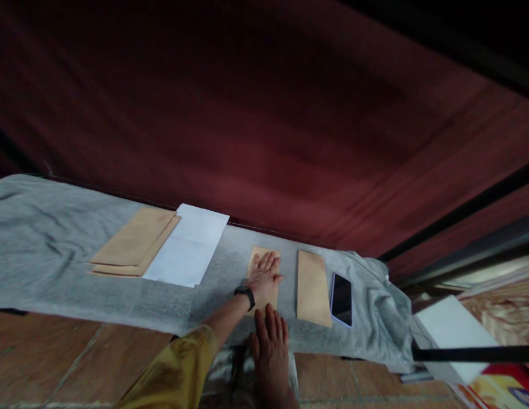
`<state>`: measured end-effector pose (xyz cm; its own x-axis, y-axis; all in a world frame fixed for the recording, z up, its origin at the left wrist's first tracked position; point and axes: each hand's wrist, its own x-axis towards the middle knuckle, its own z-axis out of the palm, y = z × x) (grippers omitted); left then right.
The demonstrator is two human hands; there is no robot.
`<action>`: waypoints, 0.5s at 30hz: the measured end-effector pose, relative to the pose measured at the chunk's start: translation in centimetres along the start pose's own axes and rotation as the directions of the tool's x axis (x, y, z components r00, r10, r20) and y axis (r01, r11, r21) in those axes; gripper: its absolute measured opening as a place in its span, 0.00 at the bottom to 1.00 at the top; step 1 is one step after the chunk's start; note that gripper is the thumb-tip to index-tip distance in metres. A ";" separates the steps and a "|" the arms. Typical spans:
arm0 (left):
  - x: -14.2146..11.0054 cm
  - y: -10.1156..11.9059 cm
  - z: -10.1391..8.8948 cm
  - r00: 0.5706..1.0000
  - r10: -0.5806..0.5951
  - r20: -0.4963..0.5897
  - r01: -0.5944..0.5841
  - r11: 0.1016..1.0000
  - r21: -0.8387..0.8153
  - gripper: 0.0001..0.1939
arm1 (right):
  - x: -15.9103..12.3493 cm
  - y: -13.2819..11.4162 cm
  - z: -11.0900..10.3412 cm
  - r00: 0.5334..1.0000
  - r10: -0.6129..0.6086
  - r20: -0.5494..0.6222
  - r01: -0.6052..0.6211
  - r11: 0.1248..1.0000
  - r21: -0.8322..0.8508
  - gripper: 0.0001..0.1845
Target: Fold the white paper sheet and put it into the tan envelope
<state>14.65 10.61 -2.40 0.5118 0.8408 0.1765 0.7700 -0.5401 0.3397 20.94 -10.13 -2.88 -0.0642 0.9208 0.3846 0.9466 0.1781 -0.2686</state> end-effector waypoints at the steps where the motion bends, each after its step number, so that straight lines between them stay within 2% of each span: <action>1: 0.0 0.0 -0.1 1.000 -0.001 0.011 0.001 1.000 0.000 0.31 | -0.1 0.0 0.2 1.000 -0.001 -0.005 0.001 1.000 -0.005 0.31; 5: -1.4 -0.4 -0.8 0.999 0.005 0.047 -0.006 1.000 0.007 0.28 | -0.3 0.2 0.8 1.000 0.001 -0.028 -0.002 1.000 -0.009 0.30; 9: -6.4 -1.2 -1.8 0.995 0.077 0.061 -0.078 0.997 0.009 0.28 | -0.4 0.3 1.1 0.999 0.005 -0.049 -0.005 1.000 -0.004 0.30; 12: -11.0 -1.5 -2.1 0.995 0.092 -0.039 -0.091 0.995 0.049 0.27 | -0.3 0.0 1.0 0.998 0.010 -0.057 -0.010 1.000 0.002 0.29; 15: -14.1 -1.3 -1.9 0.984 -0.019 -0.176 0.037 0.995 0.098 0.27 | -0.1 -0.4 0.7 0.998 0.032 -0.051 -0.031 0.999 0.019 0.27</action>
<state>5.68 -0.49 -3.62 0.4222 0.8443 0.3301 0.8218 -0.5101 0.2537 20.40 -10.08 -3.41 -0.0174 0.9070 0.4207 0.9421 0.1558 -0.2968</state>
